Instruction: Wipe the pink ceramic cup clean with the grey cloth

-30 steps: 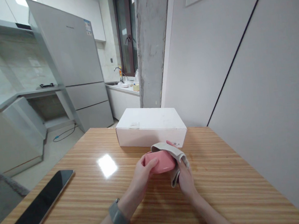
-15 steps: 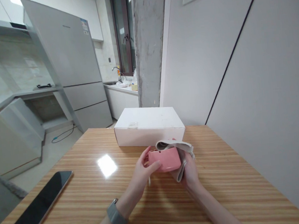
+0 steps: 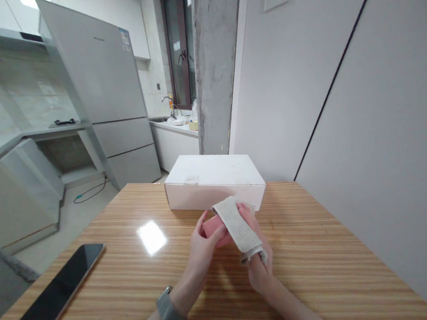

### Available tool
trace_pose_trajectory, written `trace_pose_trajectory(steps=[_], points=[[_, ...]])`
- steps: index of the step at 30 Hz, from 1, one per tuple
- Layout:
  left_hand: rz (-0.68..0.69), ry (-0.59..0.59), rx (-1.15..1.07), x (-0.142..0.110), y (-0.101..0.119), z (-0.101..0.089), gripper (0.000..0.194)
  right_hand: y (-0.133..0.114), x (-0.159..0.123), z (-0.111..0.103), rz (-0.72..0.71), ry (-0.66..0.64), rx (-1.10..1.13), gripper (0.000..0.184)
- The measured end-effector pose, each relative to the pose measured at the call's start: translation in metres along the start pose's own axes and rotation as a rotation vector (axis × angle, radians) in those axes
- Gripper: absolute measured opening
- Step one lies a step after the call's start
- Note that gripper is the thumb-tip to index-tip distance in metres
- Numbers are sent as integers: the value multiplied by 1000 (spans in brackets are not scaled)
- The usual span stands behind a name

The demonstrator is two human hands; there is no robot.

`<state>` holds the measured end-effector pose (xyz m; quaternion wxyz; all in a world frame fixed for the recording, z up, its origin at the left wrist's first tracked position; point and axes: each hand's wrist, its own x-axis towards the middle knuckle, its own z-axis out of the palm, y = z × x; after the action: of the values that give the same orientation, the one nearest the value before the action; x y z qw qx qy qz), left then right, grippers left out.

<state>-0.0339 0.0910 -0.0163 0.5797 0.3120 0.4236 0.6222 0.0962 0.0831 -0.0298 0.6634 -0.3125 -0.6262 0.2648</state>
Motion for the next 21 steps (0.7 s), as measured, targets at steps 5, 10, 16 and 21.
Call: trace_pose_trajectory(steps=[5, 10, 16, 21], points=[[-133, -196, -124, -5, 2, 1, 71, -1, 5, -8, -326, -222, -325, 57], [-308, -482, -76, -15, 6, -3, 60, 9, 11, -19, -262, -130, -261, 45], [-527, -575, -120, -13, 4, -13, 50, 9, 16, -18, 123, -110, 176, 40], [-696, -680, -189, -10, 12, -12, 84, 4, 23, -14, 410, 35, 414, 27]])
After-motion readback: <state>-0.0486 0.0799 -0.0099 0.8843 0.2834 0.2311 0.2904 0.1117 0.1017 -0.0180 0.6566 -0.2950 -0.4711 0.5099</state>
